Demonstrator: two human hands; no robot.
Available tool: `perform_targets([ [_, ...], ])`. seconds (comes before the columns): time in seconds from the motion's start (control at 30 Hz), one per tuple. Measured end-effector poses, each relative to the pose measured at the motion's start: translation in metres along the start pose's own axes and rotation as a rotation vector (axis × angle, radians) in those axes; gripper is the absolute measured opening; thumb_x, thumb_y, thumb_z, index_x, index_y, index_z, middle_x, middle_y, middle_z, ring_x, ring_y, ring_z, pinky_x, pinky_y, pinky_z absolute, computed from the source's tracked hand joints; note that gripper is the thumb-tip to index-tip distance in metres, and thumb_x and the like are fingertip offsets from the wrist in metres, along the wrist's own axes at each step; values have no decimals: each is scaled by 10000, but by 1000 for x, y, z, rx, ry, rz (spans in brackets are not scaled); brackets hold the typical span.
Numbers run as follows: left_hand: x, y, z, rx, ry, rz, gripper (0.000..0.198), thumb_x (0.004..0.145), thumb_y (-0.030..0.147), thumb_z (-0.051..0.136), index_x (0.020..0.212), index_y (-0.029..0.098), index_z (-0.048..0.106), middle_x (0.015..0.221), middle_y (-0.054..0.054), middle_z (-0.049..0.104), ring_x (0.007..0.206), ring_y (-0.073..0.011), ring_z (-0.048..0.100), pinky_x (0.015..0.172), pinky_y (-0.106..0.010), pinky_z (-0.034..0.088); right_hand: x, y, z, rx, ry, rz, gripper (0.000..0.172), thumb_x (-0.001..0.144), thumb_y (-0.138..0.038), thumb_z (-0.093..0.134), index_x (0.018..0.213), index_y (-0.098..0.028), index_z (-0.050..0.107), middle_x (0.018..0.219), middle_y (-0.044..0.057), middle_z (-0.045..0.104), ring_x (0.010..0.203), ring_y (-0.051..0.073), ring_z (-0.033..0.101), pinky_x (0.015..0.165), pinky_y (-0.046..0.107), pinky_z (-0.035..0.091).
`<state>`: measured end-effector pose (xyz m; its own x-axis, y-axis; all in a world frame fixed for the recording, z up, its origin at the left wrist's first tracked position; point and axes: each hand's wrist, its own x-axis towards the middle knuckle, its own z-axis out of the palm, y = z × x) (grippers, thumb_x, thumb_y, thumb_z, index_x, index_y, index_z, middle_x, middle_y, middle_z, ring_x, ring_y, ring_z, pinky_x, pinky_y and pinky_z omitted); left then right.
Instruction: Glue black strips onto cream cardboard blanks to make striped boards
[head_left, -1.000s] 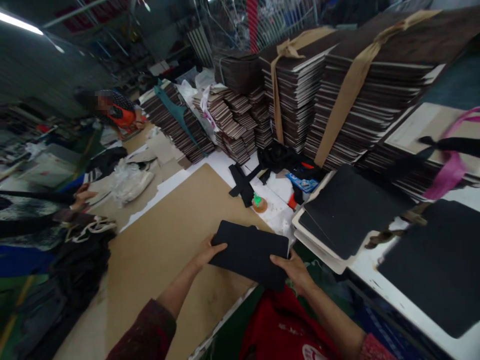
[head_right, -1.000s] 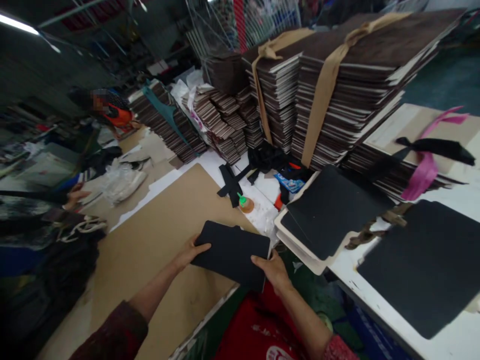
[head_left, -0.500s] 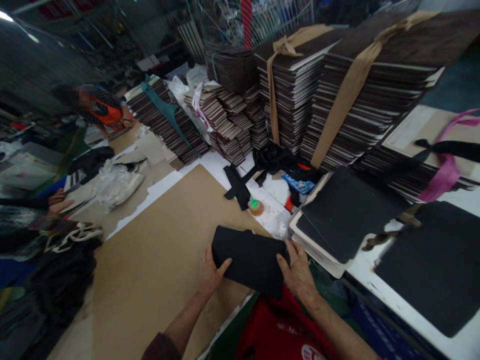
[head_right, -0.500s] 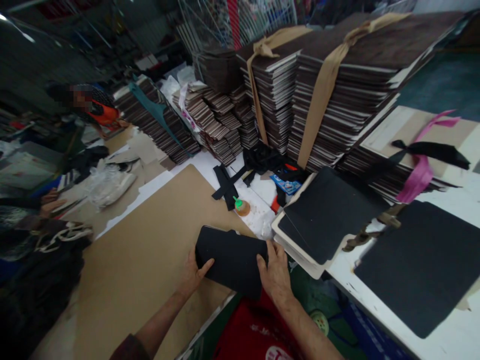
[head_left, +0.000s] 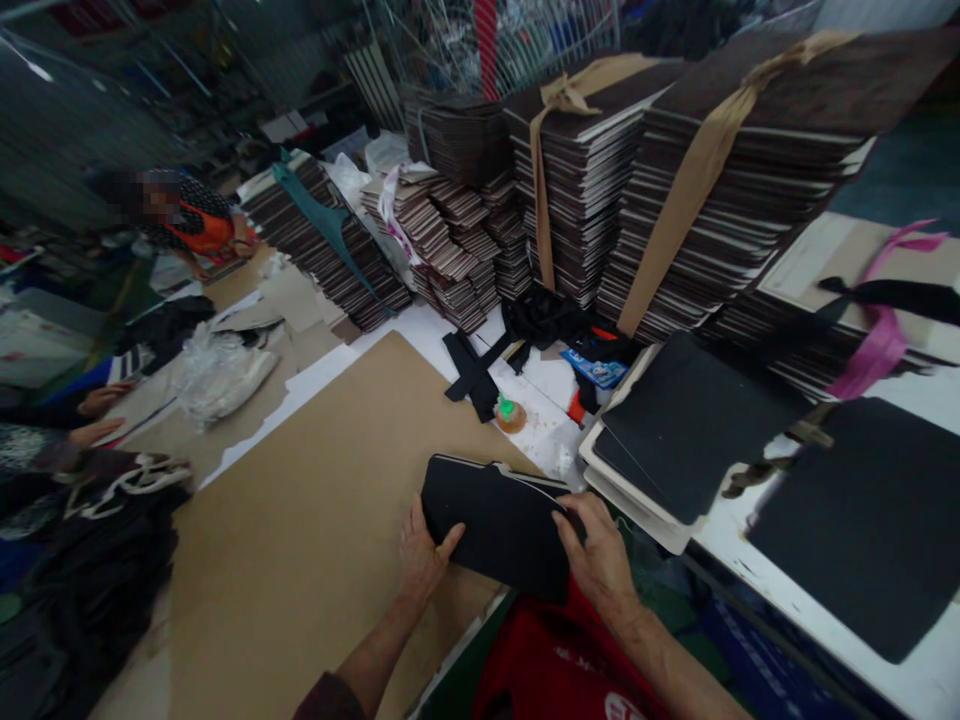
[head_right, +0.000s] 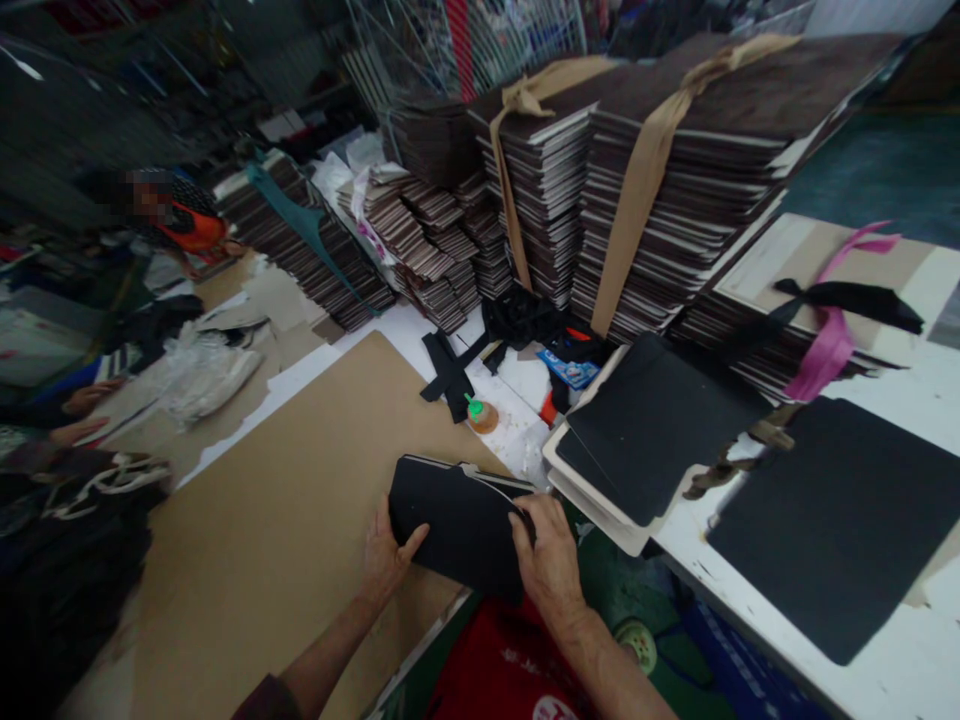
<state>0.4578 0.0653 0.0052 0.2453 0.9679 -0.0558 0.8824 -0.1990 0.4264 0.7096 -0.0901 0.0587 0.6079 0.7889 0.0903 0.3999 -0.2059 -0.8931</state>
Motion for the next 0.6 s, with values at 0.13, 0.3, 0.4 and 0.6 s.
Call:
perform_targets([
  [0.13,0,-2,0,2,-6,-6,916,800,560,593,1478,70,219,1445,-259,393,1377,-396,337,1102,-574,320,-1,-7,3,127,-90,70,177,935,-320,498,980,-219,636,934,53,671,886,210,625,834,327,482],
  [0.3,-1,-1,1,-27,-6,0,938,786,578,592,1470,42,240,1454,-270,382,1380,-395,335,1124,-556,301,-3,-11,11,263,-259,113,260,926,-337,512,1066,-229,702,1015,55,725,965,238,661,907,353,484],
  [0.4,-1,-2,-1,-55,32,-15,856,813,566,547,1464,83,273,1458,-237,395,1383,-372,342,1136,-545,290,-5,-22,10,379,-306,148,296,940,-344,495,1116,-266,720,1081,29,734,1037,244,658,953,361,473],
  [0.6,0,-1,-35,-145,210,-26,770,882,622,337,1454,108,289,1459,-220,378,1392,-372,311,1134,-575,279,-5,-53,-27,577,-311,225,313,925,-405,533,1110,-250,733,949,6,744,918,216,661,866,311,492],
])
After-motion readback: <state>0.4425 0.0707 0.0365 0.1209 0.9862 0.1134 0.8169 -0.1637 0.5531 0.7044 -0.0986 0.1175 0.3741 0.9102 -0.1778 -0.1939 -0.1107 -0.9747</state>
